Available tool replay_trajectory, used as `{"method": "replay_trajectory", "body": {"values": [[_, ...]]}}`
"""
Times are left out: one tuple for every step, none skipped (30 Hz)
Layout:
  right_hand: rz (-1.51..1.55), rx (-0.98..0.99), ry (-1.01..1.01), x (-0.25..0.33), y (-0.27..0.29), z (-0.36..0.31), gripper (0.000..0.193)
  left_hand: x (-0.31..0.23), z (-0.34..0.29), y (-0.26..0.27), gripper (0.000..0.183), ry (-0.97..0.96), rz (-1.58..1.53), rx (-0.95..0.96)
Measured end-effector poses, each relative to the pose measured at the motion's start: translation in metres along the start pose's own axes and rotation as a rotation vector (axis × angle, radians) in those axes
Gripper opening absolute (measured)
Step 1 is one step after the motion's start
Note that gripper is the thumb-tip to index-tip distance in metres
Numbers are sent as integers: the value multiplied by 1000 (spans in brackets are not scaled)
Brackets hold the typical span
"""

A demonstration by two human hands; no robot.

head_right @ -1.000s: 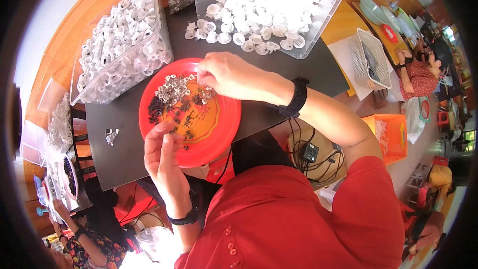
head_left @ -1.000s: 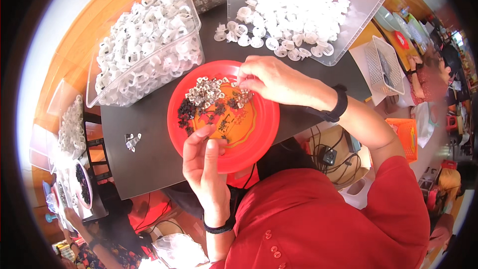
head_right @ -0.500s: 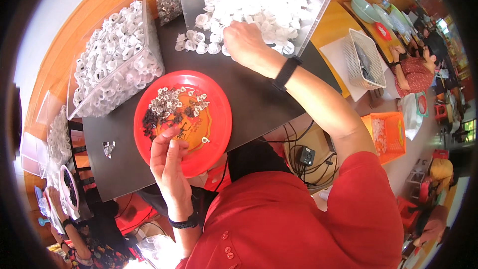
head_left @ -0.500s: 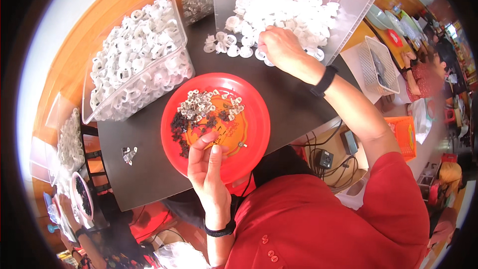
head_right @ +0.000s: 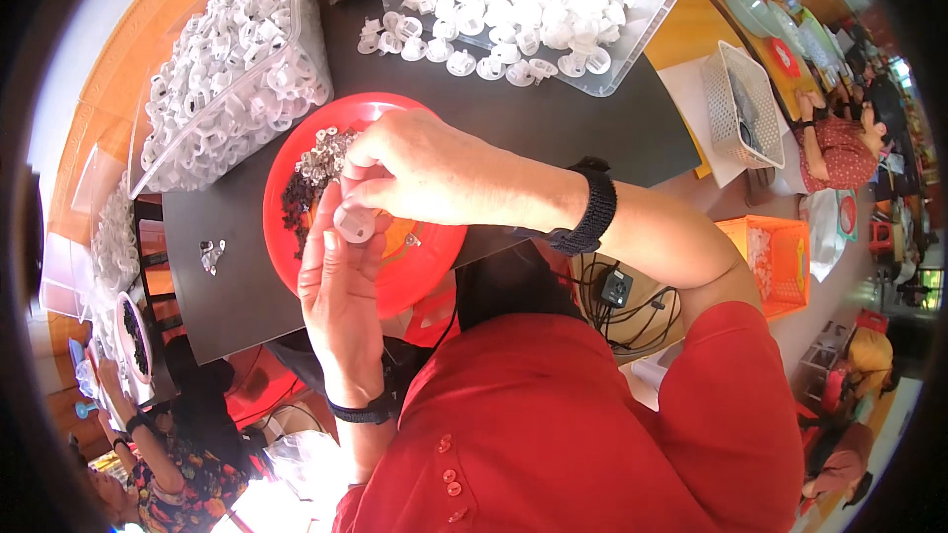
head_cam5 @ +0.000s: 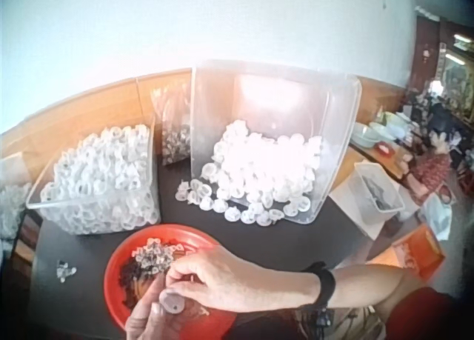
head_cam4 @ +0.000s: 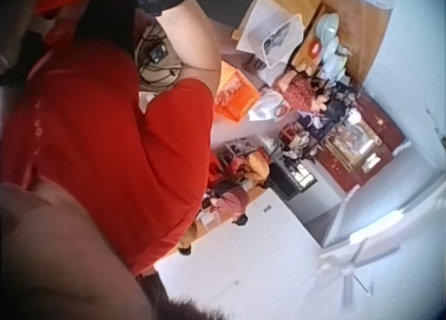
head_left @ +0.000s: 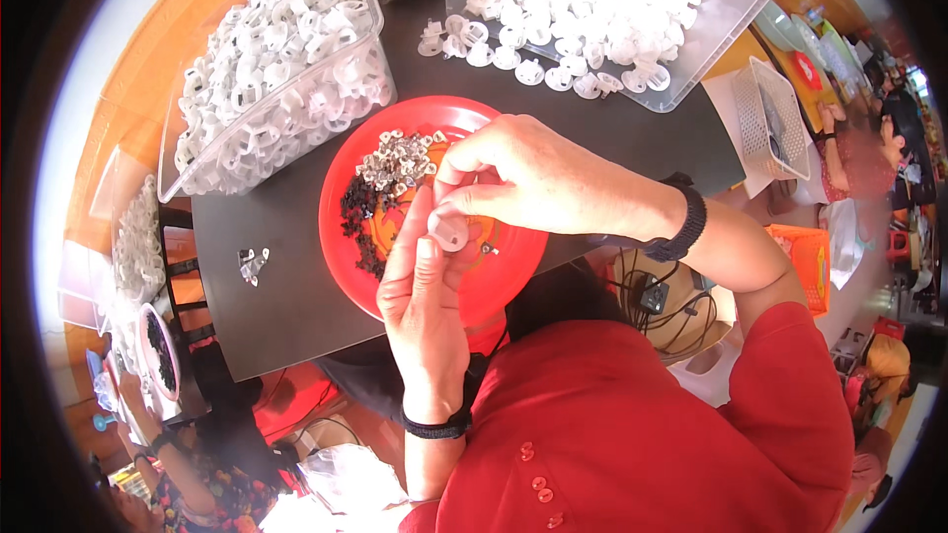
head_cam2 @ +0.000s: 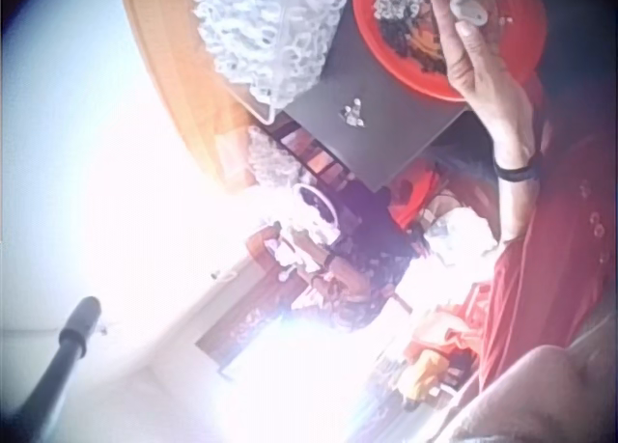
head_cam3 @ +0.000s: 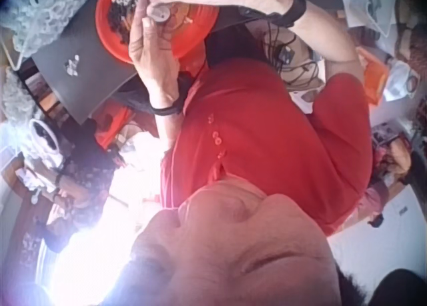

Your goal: Assembling small plastic and metal components at a workbench.

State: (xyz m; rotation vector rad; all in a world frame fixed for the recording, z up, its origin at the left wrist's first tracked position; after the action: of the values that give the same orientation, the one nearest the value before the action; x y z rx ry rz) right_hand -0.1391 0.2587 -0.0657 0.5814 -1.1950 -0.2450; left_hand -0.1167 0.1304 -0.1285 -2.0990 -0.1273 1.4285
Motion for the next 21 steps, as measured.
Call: {"method": "replay_trajectory", "body": {"values": [[6,4,1,-1,-4,-1,19,-1,-1,5,41,1,1,-7],[-15,-34,6,-2,-4,-2,18,-2,-2,13,41,7,-23,-45],[-40,-75,6,-5,-2,-5,18,-2,-1,20,40,15,-48,-77],[-122,-22,3,-7,-7,-12,17,-1,0,26,37,31,-78,-93],[-206,31,-1,-8,-12,-20,16,-2,1,30,37,33,-80,-94],[-260,106,-19,-8,-19,-27,15,-3,-1,33,35,37,-130,-76],[-333,137,17,-7,-27,-34,16,-3,-2,34,33,40,-179,-56],[-402,168,36,-6,-32,-36,15,-5,-4,33,27,53,-191,-66],[-476,195,50,-6,-36,-38,14,-5,-3,34,27,56,-191,-65],[-476,195,47,-11,-40,-41,14,-7,-3,32,24,36,-142,-36],[-496,188,99,-13,-46,-44,12,-9,-3,29,20,16,-93,-6],[-514,182,155,-11,-49,-45,11,-7,-4,30,20,16,-92,-6],[-514,182,155,-10,-50,-44,11,-8,-6,31,17,-37,106,-33],[-561,216,146,-9,-52,-44,10,-10,-8,28,15,-91,305,-60],[-607,249,135,-11,-54,-44,9,-11,-10,23,14,-112,341,-85],[-606,249,133,-14,-54,-45,9,-16,-11,18,14,-155,641,-130],[-582,200,145,-16,-52,-46,9,-19,-11,13,14,-197,941,-173],[-557,152,162,-15,-49,-45,9,-19,-10,13,14,-197,942,-177],[-554,153,164,-15,-47,-44,9,-23,-12,0,15,-340,1139,-132],[-561,146,141,-14,-42,-43,9,-24,-16,-15,17,-486,1334,-84],[-569,140,116,-15,-38,-42,10,-22,-14,-17,17,-485,1335,-84]]}}
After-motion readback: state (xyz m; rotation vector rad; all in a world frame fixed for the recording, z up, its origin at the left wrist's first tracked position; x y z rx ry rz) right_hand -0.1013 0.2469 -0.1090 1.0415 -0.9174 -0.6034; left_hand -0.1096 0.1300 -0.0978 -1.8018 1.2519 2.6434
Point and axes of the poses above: each hand's wrist, its own z-axis towards the middle knuckle, its own y-axis out of the back of the hand, x = y × z, the point moved 9 cm from there along z, towards the middle knuckle, and after that the axes turned 8 degrees about y, right-handed, at the moved point
